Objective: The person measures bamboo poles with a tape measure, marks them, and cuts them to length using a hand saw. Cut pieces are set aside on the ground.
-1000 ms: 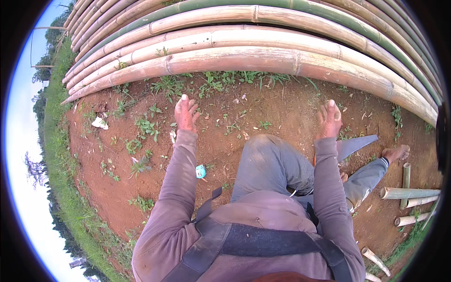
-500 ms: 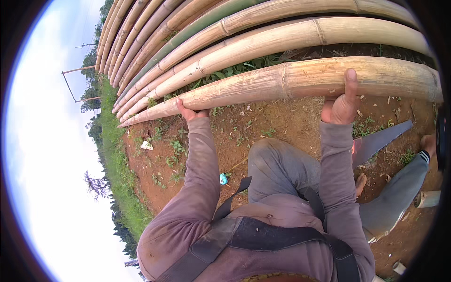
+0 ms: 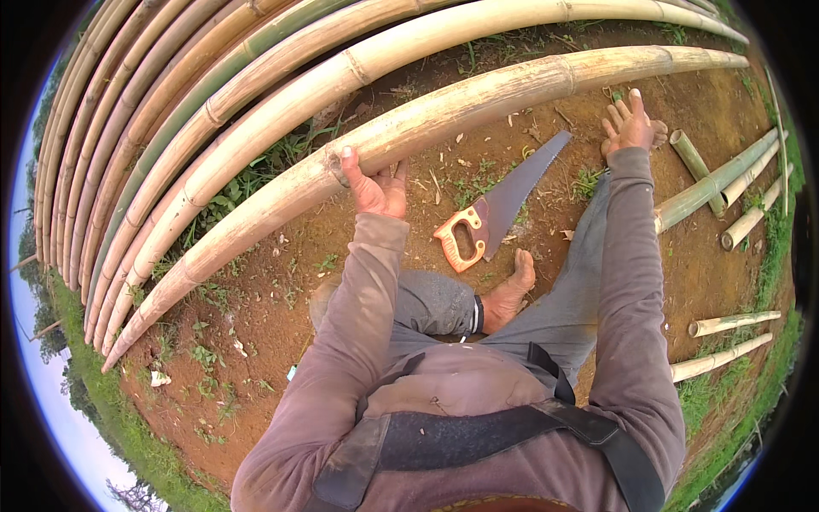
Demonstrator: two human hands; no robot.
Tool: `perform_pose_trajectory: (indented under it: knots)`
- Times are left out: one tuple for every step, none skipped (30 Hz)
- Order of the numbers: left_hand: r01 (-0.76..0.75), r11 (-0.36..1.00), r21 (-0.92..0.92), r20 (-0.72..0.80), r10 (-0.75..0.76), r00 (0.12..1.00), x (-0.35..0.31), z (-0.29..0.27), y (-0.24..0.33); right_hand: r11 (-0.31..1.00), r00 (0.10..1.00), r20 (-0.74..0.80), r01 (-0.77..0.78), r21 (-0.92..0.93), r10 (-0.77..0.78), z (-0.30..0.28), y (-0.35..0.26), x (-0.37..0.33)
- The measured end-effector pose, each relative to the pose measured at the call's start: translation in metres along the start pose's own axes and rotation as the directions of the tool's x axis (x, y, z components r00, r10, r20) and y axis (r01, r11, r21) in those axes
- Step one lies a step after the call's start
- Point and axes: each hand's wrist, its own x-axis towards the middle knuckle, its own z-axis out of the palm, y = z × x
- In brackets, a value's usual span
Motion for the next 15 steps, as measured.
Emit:
perform_pose_trajectory:
  knots:
    - [0.02, 1.0, 0.018, -0.034, -0.02, 0.999, 0.016, -0.006, -0.006, 0.999, 0.999, 0.037, 0.015, -0.046, -0.014, -0.004, 0.019, -0.017]
    - [0.047, 0.999, 0.016, -0.067, -0.046, 0.997, 0.032, -0.016, -0.011, 0.996, 0.996, 0.092, 0.022, -0.088, -0.014, -0.001, 0.04, -0.042]
    - [0.07, 0.997, 0.013, -0.094, -0.069, 0.993, 0.052, -0.021, -0.015, 0.996, 0.993, 0.094, -0.068, -0.052, 0.072, 0.004, 0.061, -0.068]
    - [0.099, 0.995, 0.01, -0.113, -0.097, 0.989, 0.063, -0.02, -0.018, 0.986, 0.978, 0.126, -0.16, -0.048, 0.165, 0.003, 0.083, -0.09]
    - [0.091, 0.996, 0.024, -0.107, -0.088, 0.99, 0.063, -0.016, -0.019, 0.967, 0.954, 0.159, -0.249, -0.059, 0.255, 0.004, 0.105, -0.115]
    - [0.081, 0.996, 0.038, -0.106, -0.076, 0.991, 0.06, -0.013, -0.021, 0.945, 0.923, 0.207, -0.305, -0.117, 0.324, 0.004, 0.125, -0.135]
    - [0.079, 0.995, 0.059, -0.113, -0.071, 0.991, 0.054, -0.017, -0.02, 0.913, 0.884, 0.241, -0.366, -0.179, 0.401, 0.0, 0.142, -0.16]
    - [0.111, 0.989, 0.096, -0.101, -0.101, 0.99, 0.048, -0.024, -0.017, 0.885, 0.854, 0.255, -0.399, -0.242, 0.455, -0.005, 0.155, -0.185]
    - [0.131, 0.984, 0.124, -0.076, -0.123, 0.99, 0.047, -0.024, -0.014, 0.86, 0.825, 0.278, -0.412, -0.301, 0.493, -0.006, 0.162, -0.198]
    - [0.151, 0.977, 0.15, -0.056, -0.144, 0.988, 0.045, -0.026, -0.011, 0.844, 0.808, 0.292, -0.409, -0.348, 0.512, -0.009, 0.167, -0.207]
    - [0.203, 0.96, 0.195, -0.061, -0.195, 0.979, 0.043, -0.03, -0.006, 0.823, 0.79, 0.298, -0.409, -0.395, 0.536, -0.013, 0.172, -0.219]
    - [0.252, 0.938, 0.237, -0.07, -0.243, 0.968, 0.04, -0.035, 0.003, 0.8, 0.77, 0.305, -0.406, -0.442, 0.56, -0.017, 0.178, -0.229]
    - [0.297, 0.913, 0.279, -0.075, -0.287, 0.955, 0.04, -0.038, 0.013, 0.797, 0.772, 0.304, -0.397, -0.455, 0.558, -0.02, 0.183, -0.233]
    - [0.321, 0.839, 0.44, -0.042, -0.338, 0.94, 0.032, -0.035, 0.025, 0.795, 0.78, 0.293, -0.389, -0.465, 0.553, -0.025, 0.186, -0.232]
    - [0.324, 0.74, 0.589, -0.017, -0.39, 0.921, 0.017, -0.037, 0.045, 0.792, 0.787, 0.283, -0.381, -0.476, 0.549, -0.03, 0.189, -0.23]
